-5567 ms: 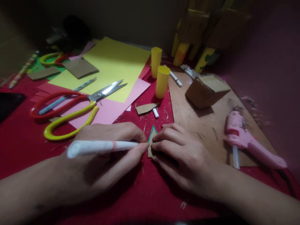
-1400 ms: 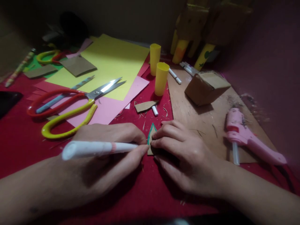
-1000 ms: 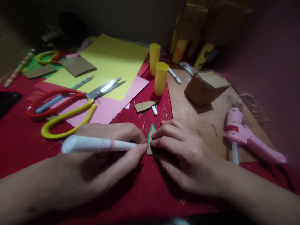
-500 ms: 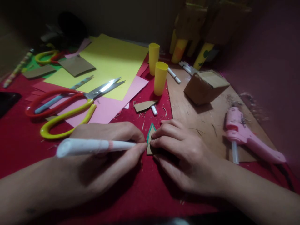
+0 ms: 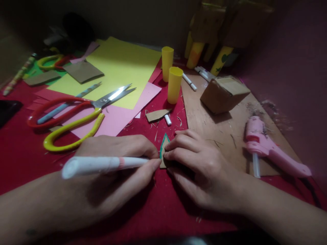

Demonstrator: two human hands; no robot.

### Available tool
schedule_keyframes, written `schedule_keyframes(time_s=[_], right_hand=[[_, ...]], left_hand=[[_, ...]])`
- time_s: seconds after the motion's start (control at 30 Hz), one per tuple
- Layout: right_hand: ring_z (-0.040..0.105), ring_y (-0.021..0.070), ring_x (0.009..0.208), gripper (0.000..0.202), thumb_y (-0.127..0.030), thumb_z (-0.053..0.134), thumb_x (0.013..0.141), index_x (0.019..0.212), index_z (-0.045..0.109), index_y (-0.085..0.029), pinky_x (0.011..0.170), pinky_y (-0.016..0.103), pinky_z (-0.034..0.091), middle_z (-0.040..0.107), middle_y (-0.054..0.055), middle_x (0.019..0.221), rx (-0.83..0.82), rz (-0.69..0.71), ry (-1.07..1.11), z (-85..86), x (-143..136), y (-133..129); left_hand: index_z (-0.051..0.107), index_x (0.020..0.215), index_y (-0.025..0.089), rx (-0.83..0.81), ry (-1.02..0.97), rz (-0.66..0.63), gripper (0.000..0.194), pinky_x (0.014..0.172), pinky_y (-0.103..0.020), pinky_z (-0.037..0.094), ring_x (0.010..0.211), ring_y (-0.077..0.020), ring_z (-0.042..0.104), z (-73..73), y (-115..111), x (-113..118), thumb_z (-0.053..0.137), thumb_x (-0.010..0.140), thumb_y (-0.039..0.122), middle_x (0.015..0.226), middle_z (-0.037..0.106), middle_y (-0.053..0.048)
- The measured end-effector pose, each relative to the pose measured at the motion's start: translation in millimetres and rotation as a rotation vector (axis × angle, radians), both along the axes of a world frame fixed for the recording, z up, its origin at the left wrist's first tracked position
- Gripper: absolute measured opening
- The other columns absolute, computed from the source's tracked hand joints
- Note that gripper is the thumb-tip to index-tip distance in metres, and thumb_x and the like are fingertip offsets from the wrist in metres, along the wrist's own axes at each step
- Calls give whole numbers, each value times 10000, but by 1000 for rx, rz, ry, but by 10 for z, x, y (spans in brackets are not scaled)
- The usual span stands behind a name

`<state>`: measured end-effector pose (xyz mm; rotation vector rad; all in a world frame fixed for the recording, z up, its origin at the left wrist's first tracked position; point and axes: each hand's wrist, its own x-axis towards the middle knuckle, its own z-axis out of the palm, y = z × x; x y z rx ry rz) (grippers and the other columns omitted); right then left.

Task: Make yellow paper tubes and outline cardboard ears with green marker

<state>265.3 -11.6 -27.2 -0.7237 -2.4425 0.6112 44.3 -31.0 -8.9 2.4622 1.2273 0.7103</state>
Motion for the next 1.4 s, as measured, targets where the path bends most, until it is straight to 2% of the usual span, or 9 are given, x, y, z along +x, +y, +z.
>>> schedule_keyframes(time_s=[0.13, 0.33, 0.57, 0.77, 0.93, 1.17, 1.4], right_hand=[[549, 249, 855, 164, -55, 533, 864, 917, 678, -109, 783, 437, 497, 666, 138, 906, -4, 0, -7, -6, -4, -7], [548, 234, 842, 144, -84, 522, 899, 906, 653, -144, 789, 424, 497, 672, 122, 913, 6, -7, 1, -3, 0, -9], [540, 240, 855, 168, -68, 517, 895, 917, 676, -119, 774, 419, 494, 668, 135, 916, 10, -3, -6, -25, -2, -7], [534, 242, 854, 179, -72, 513, 900, 897, 691, -92, 777, 423, 493, 664, 144, 904, 11, 5, -2, -30, -6, 2], [531, 240, 853, 176, -62, 523, 890, 931, 691, -95, 777, 418, 494, 667, 140, 916, 1, 1, -1, -23, 3, 6], [541, 249, 864, 178, -59, 537, 891, 913, 713, -48, 779, 421, 490, 663, 158, 908, 12, 5, 20, -40, 1, 0], [545, 251, 862, 189, -51, 543, 887, 902, 727, -14, 778, 420, 484, 655, 165, 888, -3, 16, 29, -36, -2, 10]], left_hand=[[598, 828, 287, -8, -37, -36, 215, 504, -201, 425, 464, -78, 517, -15, -7, -13, 450, 985, 290, 624, 616, 88], [595, 840, 298, 14, -11, 22, 231, 454, -233, 383, 478, -87, 563, -13, -15, 2, 424, 995, 308, 607, 631, 93], [591, 824, 285, -20, -64, -33, 228, 489, -211, 420, 469, -81, 525, -17, -24, 1, 434, 989, 278, 613, 614, 88], [591, 827, 287, -14, -41, 3, 229, 491, -215, 396, 498, -66, 551, -13, -32, 13, 428, 987, 287, 631, 614, 97], [597, 828, 301, -41, -28, -26, 226, 481, -217, 393, 473, -73, 536, 3, -30, -3, 439, 989, 290, 604, 615, 107], [601, 850, 301, 13, 2, 53, 240, 487, -193, 378, 505, -45, 562, -7, -19, 1, 419, 1001, 341, 625, 631, 126], [595, 804, 271, -11, -73, -41, 244, 496, -175, 399, 478, -47, 514, -36, -25, 0, 452, 998, 307, 607, 599, 108]])
